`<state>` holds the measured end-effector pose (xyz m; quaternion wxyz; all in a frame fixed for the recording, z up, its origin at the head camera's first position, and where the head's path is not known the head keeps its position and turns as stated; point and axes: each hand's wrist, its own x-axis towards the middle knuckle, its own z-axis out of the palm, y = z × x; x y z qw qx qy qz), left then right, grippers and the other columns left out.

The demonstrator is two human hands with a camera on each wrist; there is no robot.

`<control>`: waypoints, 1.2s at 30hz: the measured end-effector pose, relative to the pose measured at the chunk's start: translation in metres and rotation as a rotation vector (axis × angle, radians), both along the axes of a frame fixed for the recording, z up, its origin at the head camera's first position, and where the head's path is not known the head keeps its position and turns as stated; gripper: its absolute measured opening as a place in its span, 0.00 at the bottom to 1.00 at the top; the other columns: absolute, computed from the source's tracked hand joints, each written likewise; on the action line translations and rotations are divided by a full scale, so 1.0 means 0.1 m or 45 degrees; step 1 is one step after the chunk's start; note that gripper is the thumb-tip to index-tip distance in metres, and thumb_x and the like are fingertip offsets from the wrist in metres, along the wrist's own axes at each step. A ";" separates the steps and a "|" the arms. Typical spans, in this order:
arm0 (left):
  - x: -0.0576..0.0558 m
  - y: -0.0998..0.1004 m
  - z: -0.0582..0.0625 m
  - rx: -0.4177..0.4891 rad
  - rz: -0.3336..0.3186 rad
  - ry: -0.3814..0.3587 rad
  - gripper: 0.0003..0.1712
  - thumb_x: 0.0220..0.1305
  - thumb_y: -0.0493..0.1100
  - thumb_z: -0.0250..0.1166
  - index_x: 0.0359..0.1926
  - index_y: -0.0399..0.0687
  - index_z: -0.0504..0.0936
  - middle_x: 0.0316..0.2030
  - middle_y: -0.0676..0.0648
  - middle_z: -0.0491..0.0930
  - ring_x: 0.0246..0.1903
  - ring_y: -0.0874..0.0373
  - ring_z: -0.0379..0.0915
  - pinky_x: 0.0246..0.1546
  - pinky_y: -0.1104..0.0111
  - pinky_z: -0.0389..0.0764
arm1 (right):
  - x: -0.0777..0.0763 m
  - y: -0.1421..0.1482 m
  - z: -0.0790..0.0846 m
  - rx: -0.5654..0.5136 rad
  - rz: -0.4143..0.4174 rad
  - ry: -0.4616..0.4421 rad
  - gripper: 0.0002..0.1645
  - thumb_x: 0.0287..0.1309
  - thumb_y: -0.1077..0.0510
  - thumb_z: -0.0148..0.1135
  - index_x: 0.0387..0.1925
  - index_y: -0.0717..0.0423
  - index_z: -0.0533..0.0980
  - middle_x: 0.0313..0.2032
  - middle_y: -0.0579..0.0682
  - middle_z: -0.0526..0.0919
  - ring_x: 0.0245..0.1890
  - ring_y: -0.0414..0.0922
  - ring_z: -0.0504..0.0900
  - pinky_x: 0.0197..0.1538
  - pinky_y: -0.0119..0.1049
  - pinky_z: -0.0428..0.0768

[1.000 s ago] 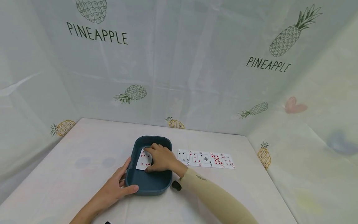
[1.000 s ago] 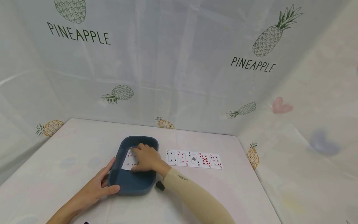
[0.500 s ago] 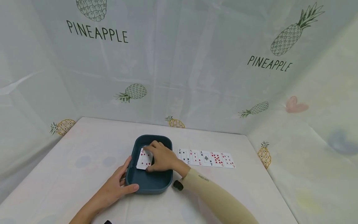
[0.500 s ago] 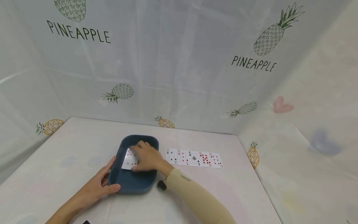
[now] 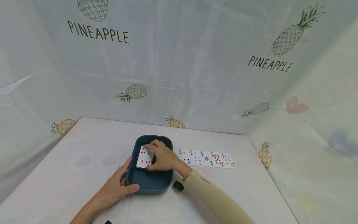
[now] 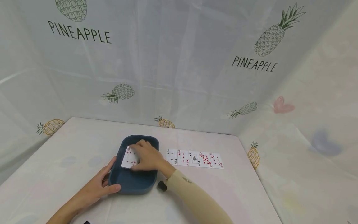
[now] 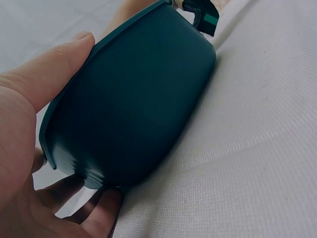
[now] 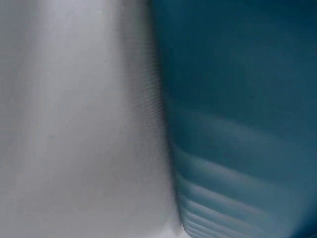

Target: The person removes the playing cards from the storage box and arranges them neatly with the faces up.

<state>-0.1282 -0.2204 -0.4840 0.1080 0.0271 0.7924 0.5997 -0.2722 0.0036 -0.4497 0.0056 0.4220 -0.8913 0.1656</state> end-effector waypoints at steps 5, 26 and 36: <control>0.01 0.03 -0.02 -0.009 0.003 -0.009 0.63 0.67 0.54 0.76 0.87 0.68 0.40 0.82 0.34 0.45 0.75 0.36 0.63 0.68 0.57 0.78 | 0.02 0.10 0.03 -0.132 0.037 -0.081 0.52 0.55 0.42 0.82 0.78 0.45 0.70 0.65 0.47 0.72 0.60 0.43 0.70 0.61 0.33 0.79; 0.07 -0.04 -0.04 -0.016 0.048 -0.040 0.64 0.66 0.55 0.76 0.87 0.72 0.37 0.82 0.34 0.44 0.76 0.33 0.60 0.64 0.58 0.82 | 0.53 1.02 0.34 -0.489 -0.164 -0.351 0.54 0.52 0.57 0.83 0.79 0.46 0.68 0.65 0.42 0.70 0.63 0.40 0.71 0.62 0.52 0.81; 0.01 -0.01 -0.04 0.034 0.003 0.006 0.63 0.68 0.51 0.75 0.87 0.70 0.38 0.82 0.34 0.43 0.77 0.35 0.59 0.63 0.66 0.81 | 0.48 1.49 0.20 -0.470 -0.214 -0.372 0.52 0.52 0.60 0.82 0.77 0.51 0.69 0.64 0.45 0.71 0.63 0.44 0.74 0.64 0.56 0.80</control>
